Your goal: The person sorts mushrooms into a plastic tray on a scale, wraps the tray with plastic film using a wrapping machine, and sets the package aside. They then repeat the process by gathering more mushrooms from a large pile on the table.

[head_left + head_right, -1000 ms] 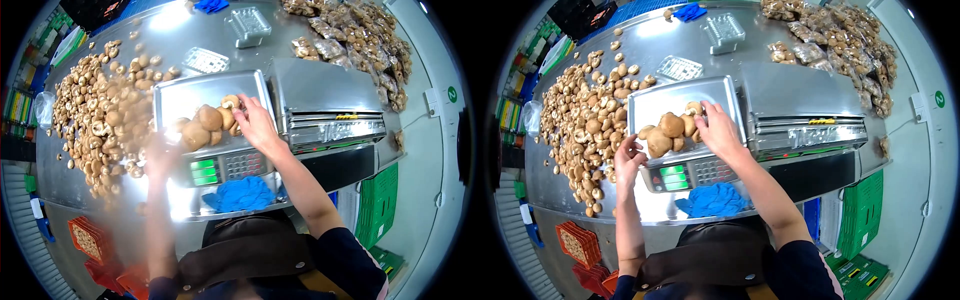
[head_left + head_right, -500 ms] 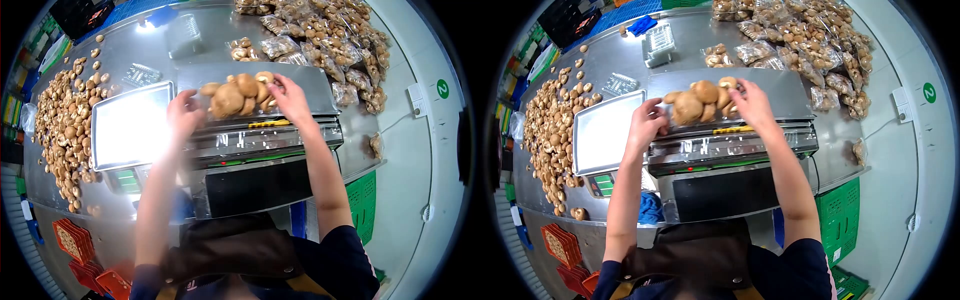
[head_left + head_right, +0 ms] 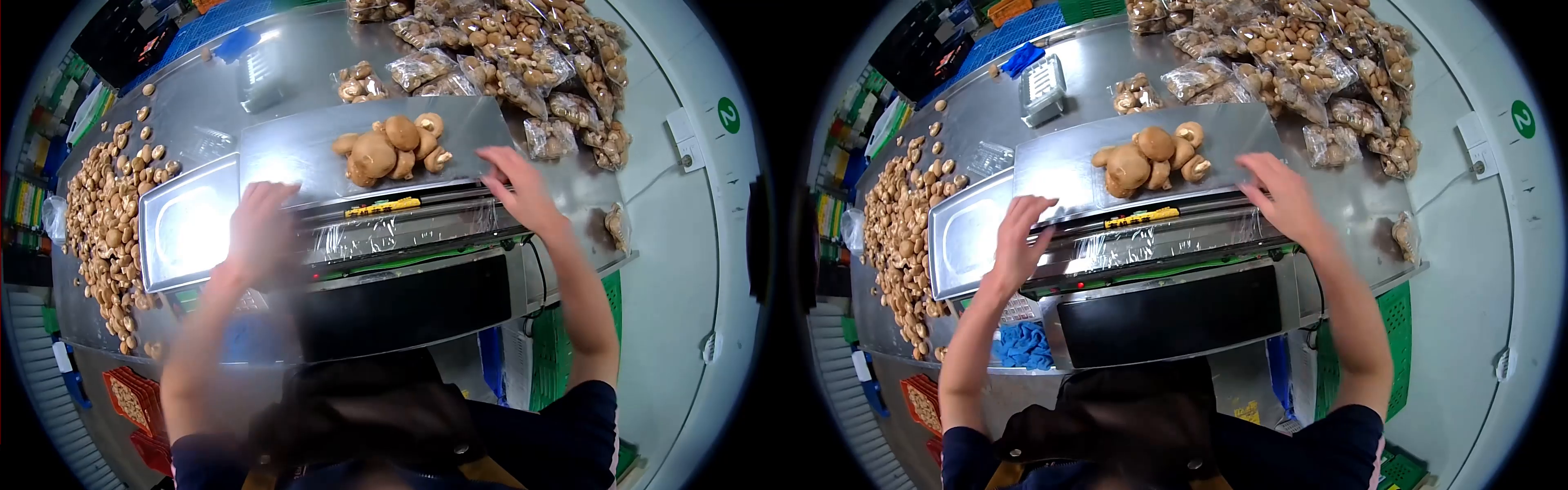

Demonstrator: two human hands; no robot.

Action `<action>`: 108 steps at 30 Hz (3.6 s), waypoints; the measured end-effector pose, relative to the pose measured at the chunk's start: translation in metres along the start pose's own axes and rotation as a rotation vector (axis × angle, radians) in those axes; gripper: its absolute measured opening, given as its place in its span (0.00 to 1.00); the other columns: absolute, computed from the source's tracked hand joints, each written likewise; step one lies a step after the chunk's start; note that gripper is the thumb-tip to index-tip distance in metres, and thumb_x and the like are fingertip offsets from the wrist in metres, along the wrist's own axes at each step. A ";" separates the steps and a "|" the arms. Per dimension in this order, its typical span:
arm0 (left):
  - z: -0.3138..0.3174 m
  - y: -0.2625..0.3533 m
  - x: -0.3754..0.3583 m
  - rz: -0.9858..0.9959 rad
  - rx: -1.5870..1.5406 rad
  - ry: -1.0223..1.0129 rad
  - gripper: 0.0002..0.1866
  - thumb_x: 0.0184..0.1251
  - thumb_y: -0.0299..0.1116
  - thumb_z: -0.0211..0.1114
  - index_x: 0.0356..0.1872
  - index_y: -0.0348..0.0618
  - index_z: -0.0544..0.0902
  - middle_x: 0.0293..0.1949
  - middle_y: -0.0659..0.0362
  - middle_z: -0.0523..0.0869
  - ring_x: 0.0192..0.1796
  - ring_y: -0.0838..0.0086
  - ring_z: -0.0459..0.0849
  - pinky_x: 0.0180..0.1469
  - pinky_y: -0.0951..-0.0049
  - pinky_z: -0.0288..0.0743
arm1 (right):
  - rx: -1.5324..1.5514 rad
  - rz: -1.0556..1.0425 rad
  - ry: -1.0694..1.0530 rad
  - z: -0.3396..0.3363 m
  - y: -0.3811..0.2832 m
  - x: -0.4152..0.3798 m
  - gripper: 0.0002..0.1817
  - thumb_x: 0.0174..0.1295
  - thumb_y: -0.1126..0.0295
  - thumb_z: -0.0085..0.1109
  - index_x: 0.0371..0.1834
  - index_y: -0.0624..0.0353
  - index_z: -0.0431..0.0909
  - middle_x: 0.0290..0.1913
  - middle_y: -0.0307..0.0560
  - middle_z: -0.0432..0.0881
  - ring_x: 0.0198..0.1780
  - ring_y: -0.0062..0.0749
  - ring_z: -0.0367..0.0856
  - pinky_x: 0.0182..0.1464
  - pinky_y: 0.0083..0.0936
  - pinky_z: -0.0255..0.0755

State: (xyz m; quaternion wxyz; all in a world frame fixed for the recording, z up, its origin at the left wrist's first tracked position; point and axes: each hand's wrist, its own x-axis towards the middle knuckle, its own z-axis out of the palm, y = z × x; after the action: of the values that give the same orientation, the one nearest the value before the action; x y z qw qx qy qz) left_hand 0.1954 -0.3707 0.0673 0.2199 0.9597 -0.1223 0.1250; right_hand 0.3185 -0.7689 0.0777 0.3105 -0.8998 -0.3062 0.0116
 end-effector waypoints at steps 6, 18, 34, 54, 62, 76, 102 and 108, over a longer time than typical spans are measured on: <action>-0.020 0.014 -0.005 0.268 0.262 -0.259 0.31 0.44 0.24 0.71 0.56 0.55 0.79 0.63 0.56 0.73 0.62 0.56 0.70 0.66 0.53 0.64 | -0.349 -0.232 -0.292 -0.016 0.012 -0.018 0.29 0.54 0.73 0.63 0.61 0.36 0.72 0.67 0.34 0.67 0.51 0.38 0.81 0.46 0.34 0.78; -0.096 0.035 -0.021 -0.101 -0.974 0.199 0.11 0.75 0.31 0.52 0.36 0.36 0.79 0.33 0.50 0.83 0.36 0.68 0.84 0.37 0.70 0.80 | 0.400 -0.002 0.283 -0.086 -0.041 -0.043 0.12 0.70 0.68 0.51 0.42 0.64 0.82 0.48 0.52 0.84 0.38 0.29 0.86 0.41 0.22 0.78; -0.003 0.032 0.065 -0.253 -0.427 -0.400 0.16 0.61 0.33 0.70 0.35 0.38 0.69 0.29 0.60 0.82 0.39 0.78 0.84 0.39 0.75 0.79 | 0.525 0.250 -0.335 -0.006 -0.033 0.039 0.19 0.56 0.66 0.71 0.36 0.64 0.69 0.30 0.44 0.80 0.27 0.19 0.79 0.27 0.19 0.74; 0.059 0.068 -0.153 -0.794 -0.372 0.097 0.23 0.76 0.40 0.53 0.21 0.35 0.77 0.16 0.64 0.73 0.20 0.84 0.68 0.23 0.78 0.60 | 0.217 0.658 0.213 0.115 -0.074 -0.161 0.24 0.69 0.59 0.55 0.18 0.66 0.76 0.13 0.53 0.71 0.14 0.37 0.70 0.21 0.31 0.63; 0.022 0.054 -0.254 -1.177 -0.564 -0.335 0.21 0.67 0.36 0.60 0.13 0.39 0.76 0.11 0.66 0.72 0.13 0.82 0.65 0.15 0.74 0.55 | 0.551 1.341 -0.221 0.144 -0.089 -0.247 0.21 0.63 0.65 0.59 0.13 0.65 0.76 0.11 0.37 0.70 0.14 0.20 0.67 0.19 0.22 0.61; 0.026 0.100 -0.210 -0.392 -0.857 0.112 0.25 0.67 0.52 0.58 0.50 0.37 0.77 0.51 0.48 0.77 0.50 0.61 0.77 0.56 0.60 0.67 | 1.413 0.138 -0.609 0.203 -0.250 -0.149 0.15 0.69 0.64 0.54 0.46 0.65 0.82 0.43 0.36 0.81 0.47 0.18 0.76 0.48 0.22 0.71; 0.044 0.084 -0.191 -1.076 -2.196 -0.187 0.22 0.73 0.45 0.51 0.53 0.35 0.74 0.50 0.43 0.83 0.52 0.55 0.83 0.52 0.59 0.79 | 0.916 0.609 -0.542 0.081 -0.127 -0.053 0.12 0.67 0.62 0.53 0.44 0.57 0.80 0.21 0.33 0.75 0.13 0.15 0.69 0.12 0.13 0.61; 0.006 0.039 -0.211 -1.227 -1.916 0.312 0.15 0.71 0.40 0.54 0.43 0.36 0.78 0.35 0.51 0.85 0.36 0.61 0.84 0.42 0.65 0.79 | 1.547 0.414 0.330 -0.023 -0.075 0.070 0.30 0.72 0.46 0.43 0.64 0.62 0.63 0.48 0.51 0.82 0.36 0.30 0.82 0.29 0.17 0.74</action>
State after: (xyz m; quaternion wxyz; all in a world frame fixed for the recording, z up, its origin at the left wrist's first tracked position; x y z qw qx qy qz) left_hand -0.0125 -0.3697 0.0153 0.8966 0.2703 0.3495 -0.0300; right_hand 0.3397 -0.6956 0.1502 0.8764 -0.4594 0.0105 0.1441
